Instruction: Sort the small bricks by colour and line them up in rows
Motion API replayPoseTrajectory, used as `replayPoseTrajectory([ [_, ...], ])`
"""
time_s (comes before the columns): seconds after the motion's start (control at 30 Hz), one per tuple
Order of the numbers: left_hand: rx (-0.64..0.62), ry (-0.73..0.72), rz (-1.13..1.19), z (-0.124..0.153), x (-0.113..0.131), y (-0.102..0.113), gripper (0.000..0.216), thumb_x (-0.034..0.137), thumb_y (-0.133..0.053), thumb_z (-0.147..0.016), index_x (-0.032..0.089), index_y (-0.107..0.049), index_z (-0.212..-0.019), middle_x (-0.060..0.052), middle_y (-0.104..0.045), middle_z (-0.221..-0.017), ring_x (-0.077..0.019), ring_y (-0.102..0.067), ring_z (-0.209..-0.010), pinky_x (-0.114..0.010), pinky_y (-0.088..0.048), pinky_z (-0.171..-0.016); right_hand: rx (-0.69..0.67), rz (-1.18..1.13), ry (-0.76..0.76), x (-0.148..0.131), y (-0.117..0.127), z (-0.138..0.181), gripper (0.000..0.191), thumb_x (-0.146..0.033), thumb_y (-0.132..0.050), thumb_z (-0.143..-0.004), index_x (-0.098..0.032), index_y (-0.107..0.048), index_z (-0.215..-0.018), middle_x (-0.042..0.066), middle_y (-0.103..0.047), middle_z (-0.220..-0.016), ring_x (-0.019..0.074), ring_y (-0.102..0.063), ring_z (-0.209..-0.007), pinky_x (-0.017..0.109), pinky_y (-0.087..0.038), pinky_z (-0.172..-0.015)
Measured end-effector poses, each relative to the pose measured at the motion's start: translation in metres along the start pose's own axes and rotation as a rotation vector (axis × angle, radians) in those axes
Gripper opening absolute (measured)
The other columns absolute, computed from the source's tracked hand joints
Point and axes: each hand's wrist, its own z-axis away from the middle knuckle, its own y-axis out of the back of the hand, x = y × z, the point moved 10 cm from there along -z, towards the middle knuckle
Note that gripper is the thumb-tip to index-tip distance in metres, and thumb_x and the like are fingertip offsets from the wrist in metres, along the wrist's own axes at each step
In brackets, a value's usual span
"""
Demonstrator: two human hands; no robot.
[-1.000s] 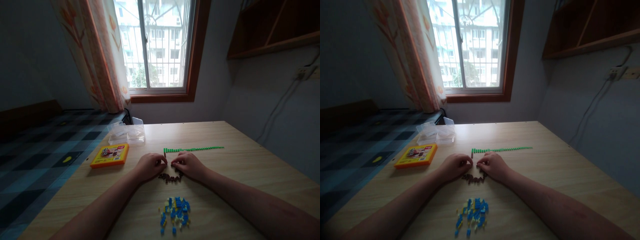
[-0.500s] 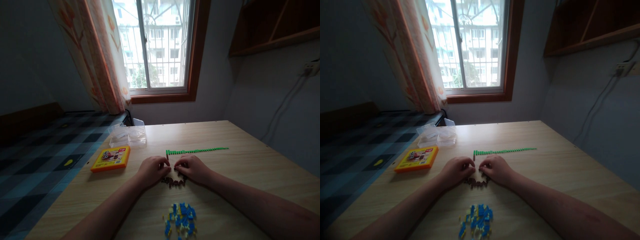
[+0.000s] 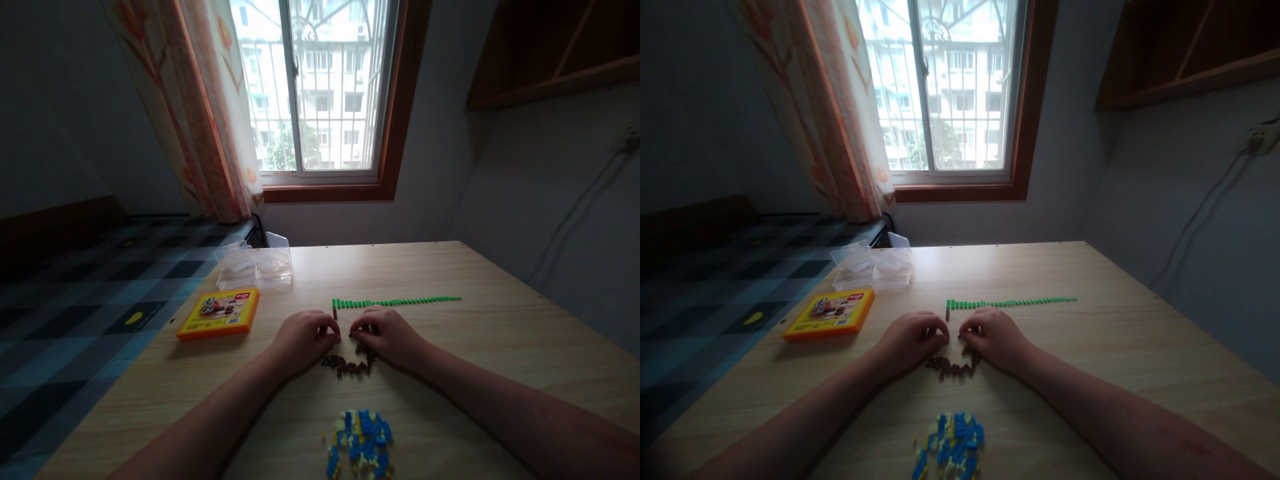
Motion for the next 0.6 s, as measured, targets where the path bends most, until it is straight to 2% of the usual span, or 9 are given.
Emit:
replayPoseTrajectory([
  [0.17,0.004,0.011,-0.002,0.0,0.0,0.001,0.015,0.026,-0.067,-0.078,0.027,-0.078,-0.087,0.001,-0.069,-0.077,-0.0152,-0.059,-0.071,-0.024,-0.039,-0.064,-0.005,-0.07,-0.002,0.001,0.001,0.0,0.015,-0.012,-0.07,-0.079,-0.023,-0.079,-0.081,0.002,-0.071,-0.075,0.0159,-0.064,-0.072,0.027,-0.047,-0.07],
  [0.37,0.018,0.001,0.002,0.001,0.0,0.001,0.015,0.025,-0.066,-0.079,0.027,-0.078,-0.088,0.001,-0.069,-0.077,-0.015,-0.059,-0.07,-0.024,-0.039,-0.064,0.041,-0.138,-0.027,0.009,0.002,0.001,0.018,-0.012,-0.066,-0.079,-0.022,-0.079,-0.086,0.003,-0.073,-0.082,0.016,-0.065,-0.074,0.027,-0.048,-0.069],
  [0.47,0.018,-0.01,0.009,0.001,0.001,0.001,0.015,0.025,-0.065,-0.079,0.027,-0.078,-0.088,0.001,-0.07,-0.078,-0.0151,-0.059,-0.071,-0.024,-0.039,-0.065,0.07,-0.115,-0.048,0.008,0.007,0.002,0.017,-0.013,-0.065,-0.081,-0.021,-0.079,-0.088,0.004,-0.073,-0.084,0.0162,-0.065,-0.074,0.027,-0.048,-0.071],
  [0.6,0.006,-0.015,-0.005,0.0,0.001,0.001,0.017,0.026,-0.066,-0.079,0.027,-0.079,-0.089,0.0,-0.069,-0.079,-0.0158,-0.059,-0.072,-0.024,-0.039,-0.064,0.055,-0.031,-0.023,-0.001,0.01,0.004,0.019,-0.019,-0.062,-0.088,-0.019,-0.077,-0.078,0.005,-0.072,-0.08,0.0173,-0.064,-0.075,0.029,-0.048,-0.072],
])
